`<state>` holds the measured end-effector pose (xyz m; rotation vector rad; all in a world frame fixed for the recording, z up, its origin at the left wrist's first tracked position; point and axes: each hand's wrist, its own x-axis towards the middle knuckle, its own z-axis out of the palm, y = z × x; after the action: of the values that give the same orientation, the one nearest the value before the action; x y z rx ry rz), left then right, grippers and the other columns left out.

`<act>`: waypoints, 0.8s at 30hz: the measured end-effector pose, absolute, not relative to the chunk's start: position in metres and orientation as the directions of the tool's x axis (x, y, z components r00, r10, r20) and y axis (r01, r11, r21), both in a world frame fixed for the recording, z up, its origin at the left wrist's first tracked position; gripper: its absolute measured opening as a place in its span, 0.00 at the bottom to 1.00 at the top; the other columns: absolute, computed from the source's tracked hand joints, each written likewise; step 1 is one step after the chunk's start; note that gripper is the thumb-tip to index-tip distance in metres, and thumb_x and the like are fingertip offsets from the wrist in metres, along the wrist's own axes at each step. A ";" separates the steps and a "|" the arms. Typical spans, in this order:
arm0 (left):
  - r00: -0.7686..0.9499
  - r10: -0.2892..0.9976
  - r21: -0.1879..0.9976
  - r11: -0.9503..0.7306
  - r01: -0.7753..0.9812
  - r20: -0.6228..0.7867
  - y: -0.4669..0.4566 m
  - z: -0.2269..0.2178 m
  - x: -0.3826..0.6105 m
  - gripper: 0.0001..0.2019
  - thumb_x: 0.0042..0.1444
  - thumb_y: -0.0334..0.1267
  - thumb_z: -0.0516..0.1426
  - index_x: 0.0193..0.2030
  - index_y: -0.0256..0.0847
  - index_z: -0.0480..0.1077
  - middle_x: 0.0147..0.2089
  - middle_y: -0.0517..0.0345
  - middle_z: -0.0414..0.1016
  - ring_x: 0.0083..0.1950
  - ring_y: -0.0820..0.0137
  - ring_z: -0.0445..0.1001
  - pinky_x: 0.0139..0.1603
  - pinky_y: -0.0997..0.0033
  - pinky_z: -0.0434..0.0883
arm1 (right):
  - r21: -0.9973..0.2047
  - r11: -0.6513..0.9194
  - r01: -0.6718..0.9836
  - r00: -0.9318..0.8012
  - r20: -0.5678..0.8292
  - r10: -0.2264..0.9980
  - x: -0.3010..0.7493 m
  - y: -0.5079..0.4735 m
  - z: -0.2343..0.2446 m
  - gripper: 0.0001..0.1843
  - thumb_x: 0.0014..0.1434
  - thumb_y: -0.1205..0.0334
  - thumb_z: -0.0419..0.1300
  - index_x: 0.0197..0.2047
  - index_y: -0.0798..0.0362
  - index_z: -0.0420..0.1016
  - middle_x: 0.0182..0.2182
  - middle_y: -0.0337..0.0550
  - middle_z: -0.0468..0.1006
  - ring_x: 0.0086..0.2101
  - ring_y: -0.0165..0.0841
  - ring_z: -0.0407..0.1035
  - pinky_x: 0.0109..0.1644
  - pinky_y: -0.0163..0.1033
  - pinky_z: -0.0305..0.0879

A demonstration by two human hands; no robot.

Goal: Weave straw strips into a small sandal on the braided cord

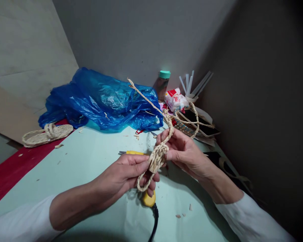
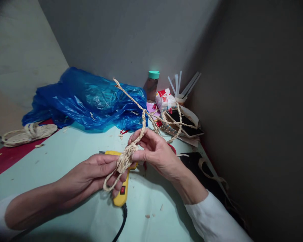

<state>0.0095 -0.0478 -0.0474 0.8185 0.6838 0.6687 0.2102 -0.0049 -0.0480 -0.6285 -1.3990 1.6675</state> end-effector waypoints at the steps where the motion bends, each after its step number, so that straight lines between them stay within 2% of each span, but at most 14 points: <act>1: 0.598 0.751 0.809 0.520 -0.274 -0.280 -0.048 -0.048 0.009 0.12 0.63 0.39 0.54 0.41 0.32 0.74 0.35 0.50 0.74 0.32 0.73 0.74 0.37 0.73 0.71 | -0.958 -0.015 -0.285 -0.515 0.140 0.846 0.210 -0.005 -0.048 0.16 0.51 0.67 0.69 0.41 0.48 0.69 0.39 0.38 0.68 0.33 0.28 0.66 0.33 0.33 0.65; 8: 0.664 0.710 0.756 0.563 -0.333 -0.236 -0.045 -0.049 0.010 0.15 0.65 0.37 0.52 0.40 0.27 0.76 0.37 0.40 0.77 0.33 0.69 0.75 0.35 0.73 0.69 | -0.949 0.000 -0.315 -0.521 0.174 0.836 0.211 -0.003 -0.050 0.17 0.50 0.68 0.70 0.41 0.49 0.70 0.39 0.38 0.68 0.33 0.27 0.65 0.34 0.32 0.65; 12: 0.737 0.646 0.676 0.634 -0.374 -0.199 -0.044 -0.053 0.010 0.14 0.64 0.36 0.52 0.42 0.28 0.77 0.33 0.43 0.77 0.30 0.70 0.75 0.33 0.73 0.70 | -0.938 -0.013 -0.347 -0.525 0.183 0.831 0.210 -0.006 -0.050 0.17 0.50 0.69 0.70 0.41 0.50 0.69 0.39 0.38 0.67 0.33 0.26 0.64 0.31 0.31 0.63; 15: 0.753 0.629 0.662 0.650 -0.373 -0.193 -0.046 -0.054 0.009 0.12 0.62 0.35 0.55 0.43 0.28 0.77 0.29 0.48 0.76 0.28 0.72 0.74 0.32 0.76 0.69 | -0.924 -0.024 -0.381 -0.527 0.195 0.827 0.207 -0.009 -0.047 0.17 0.50 0.69 0.70 0.40 0.50 0.68 0.39 0.38 0.67 0.33 0.26 0.63 0.30 0.30 0.61; 20: 0.719 0.649 0.734 0.610 -0.297 -0.249 -0.048 -0.047 0.008 0.12 0.59 0.36 0.58 0.41 0.29 0.78 0.32 0.47 0.77 0.30 0.72 0.74 0.32 0.76 0.69 | -0.930 -0.035 -0.366 -0.544 0.184 0.819 0.202 -0.014 -0.041 0.14 0.52 0.68 0.68 0.39 0.50 0.68 0.37 0.37 0.66 0.34 0.26 0.63 0.33 0.31 0.62; 24: 0.613 0.749 0.876 0.445 -0.187 -0.250 -0.050 -0.046 0.008 0.13 0.60 0.40 0.57 0.38 0.31 0.78 0.32 0.47 0.78 0.30 0.71 0.75 0.33 0.74 0.69 | -0.944 -0.060 -0.326 -0.544 0.135 0.828 0.200 -0.017 -0.040 0.13 0.55 0.65 0.66 0.42 0.51 0.69 0.39 0.39 0.68 0.37 0.28 0.65 0.37 0.33 0.63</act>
<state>0.0077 -0.0504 -0.0460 0.9367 0.6981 0.6418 0.2000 -0.0168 -0.0403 -0.5799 -1.3637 1.7322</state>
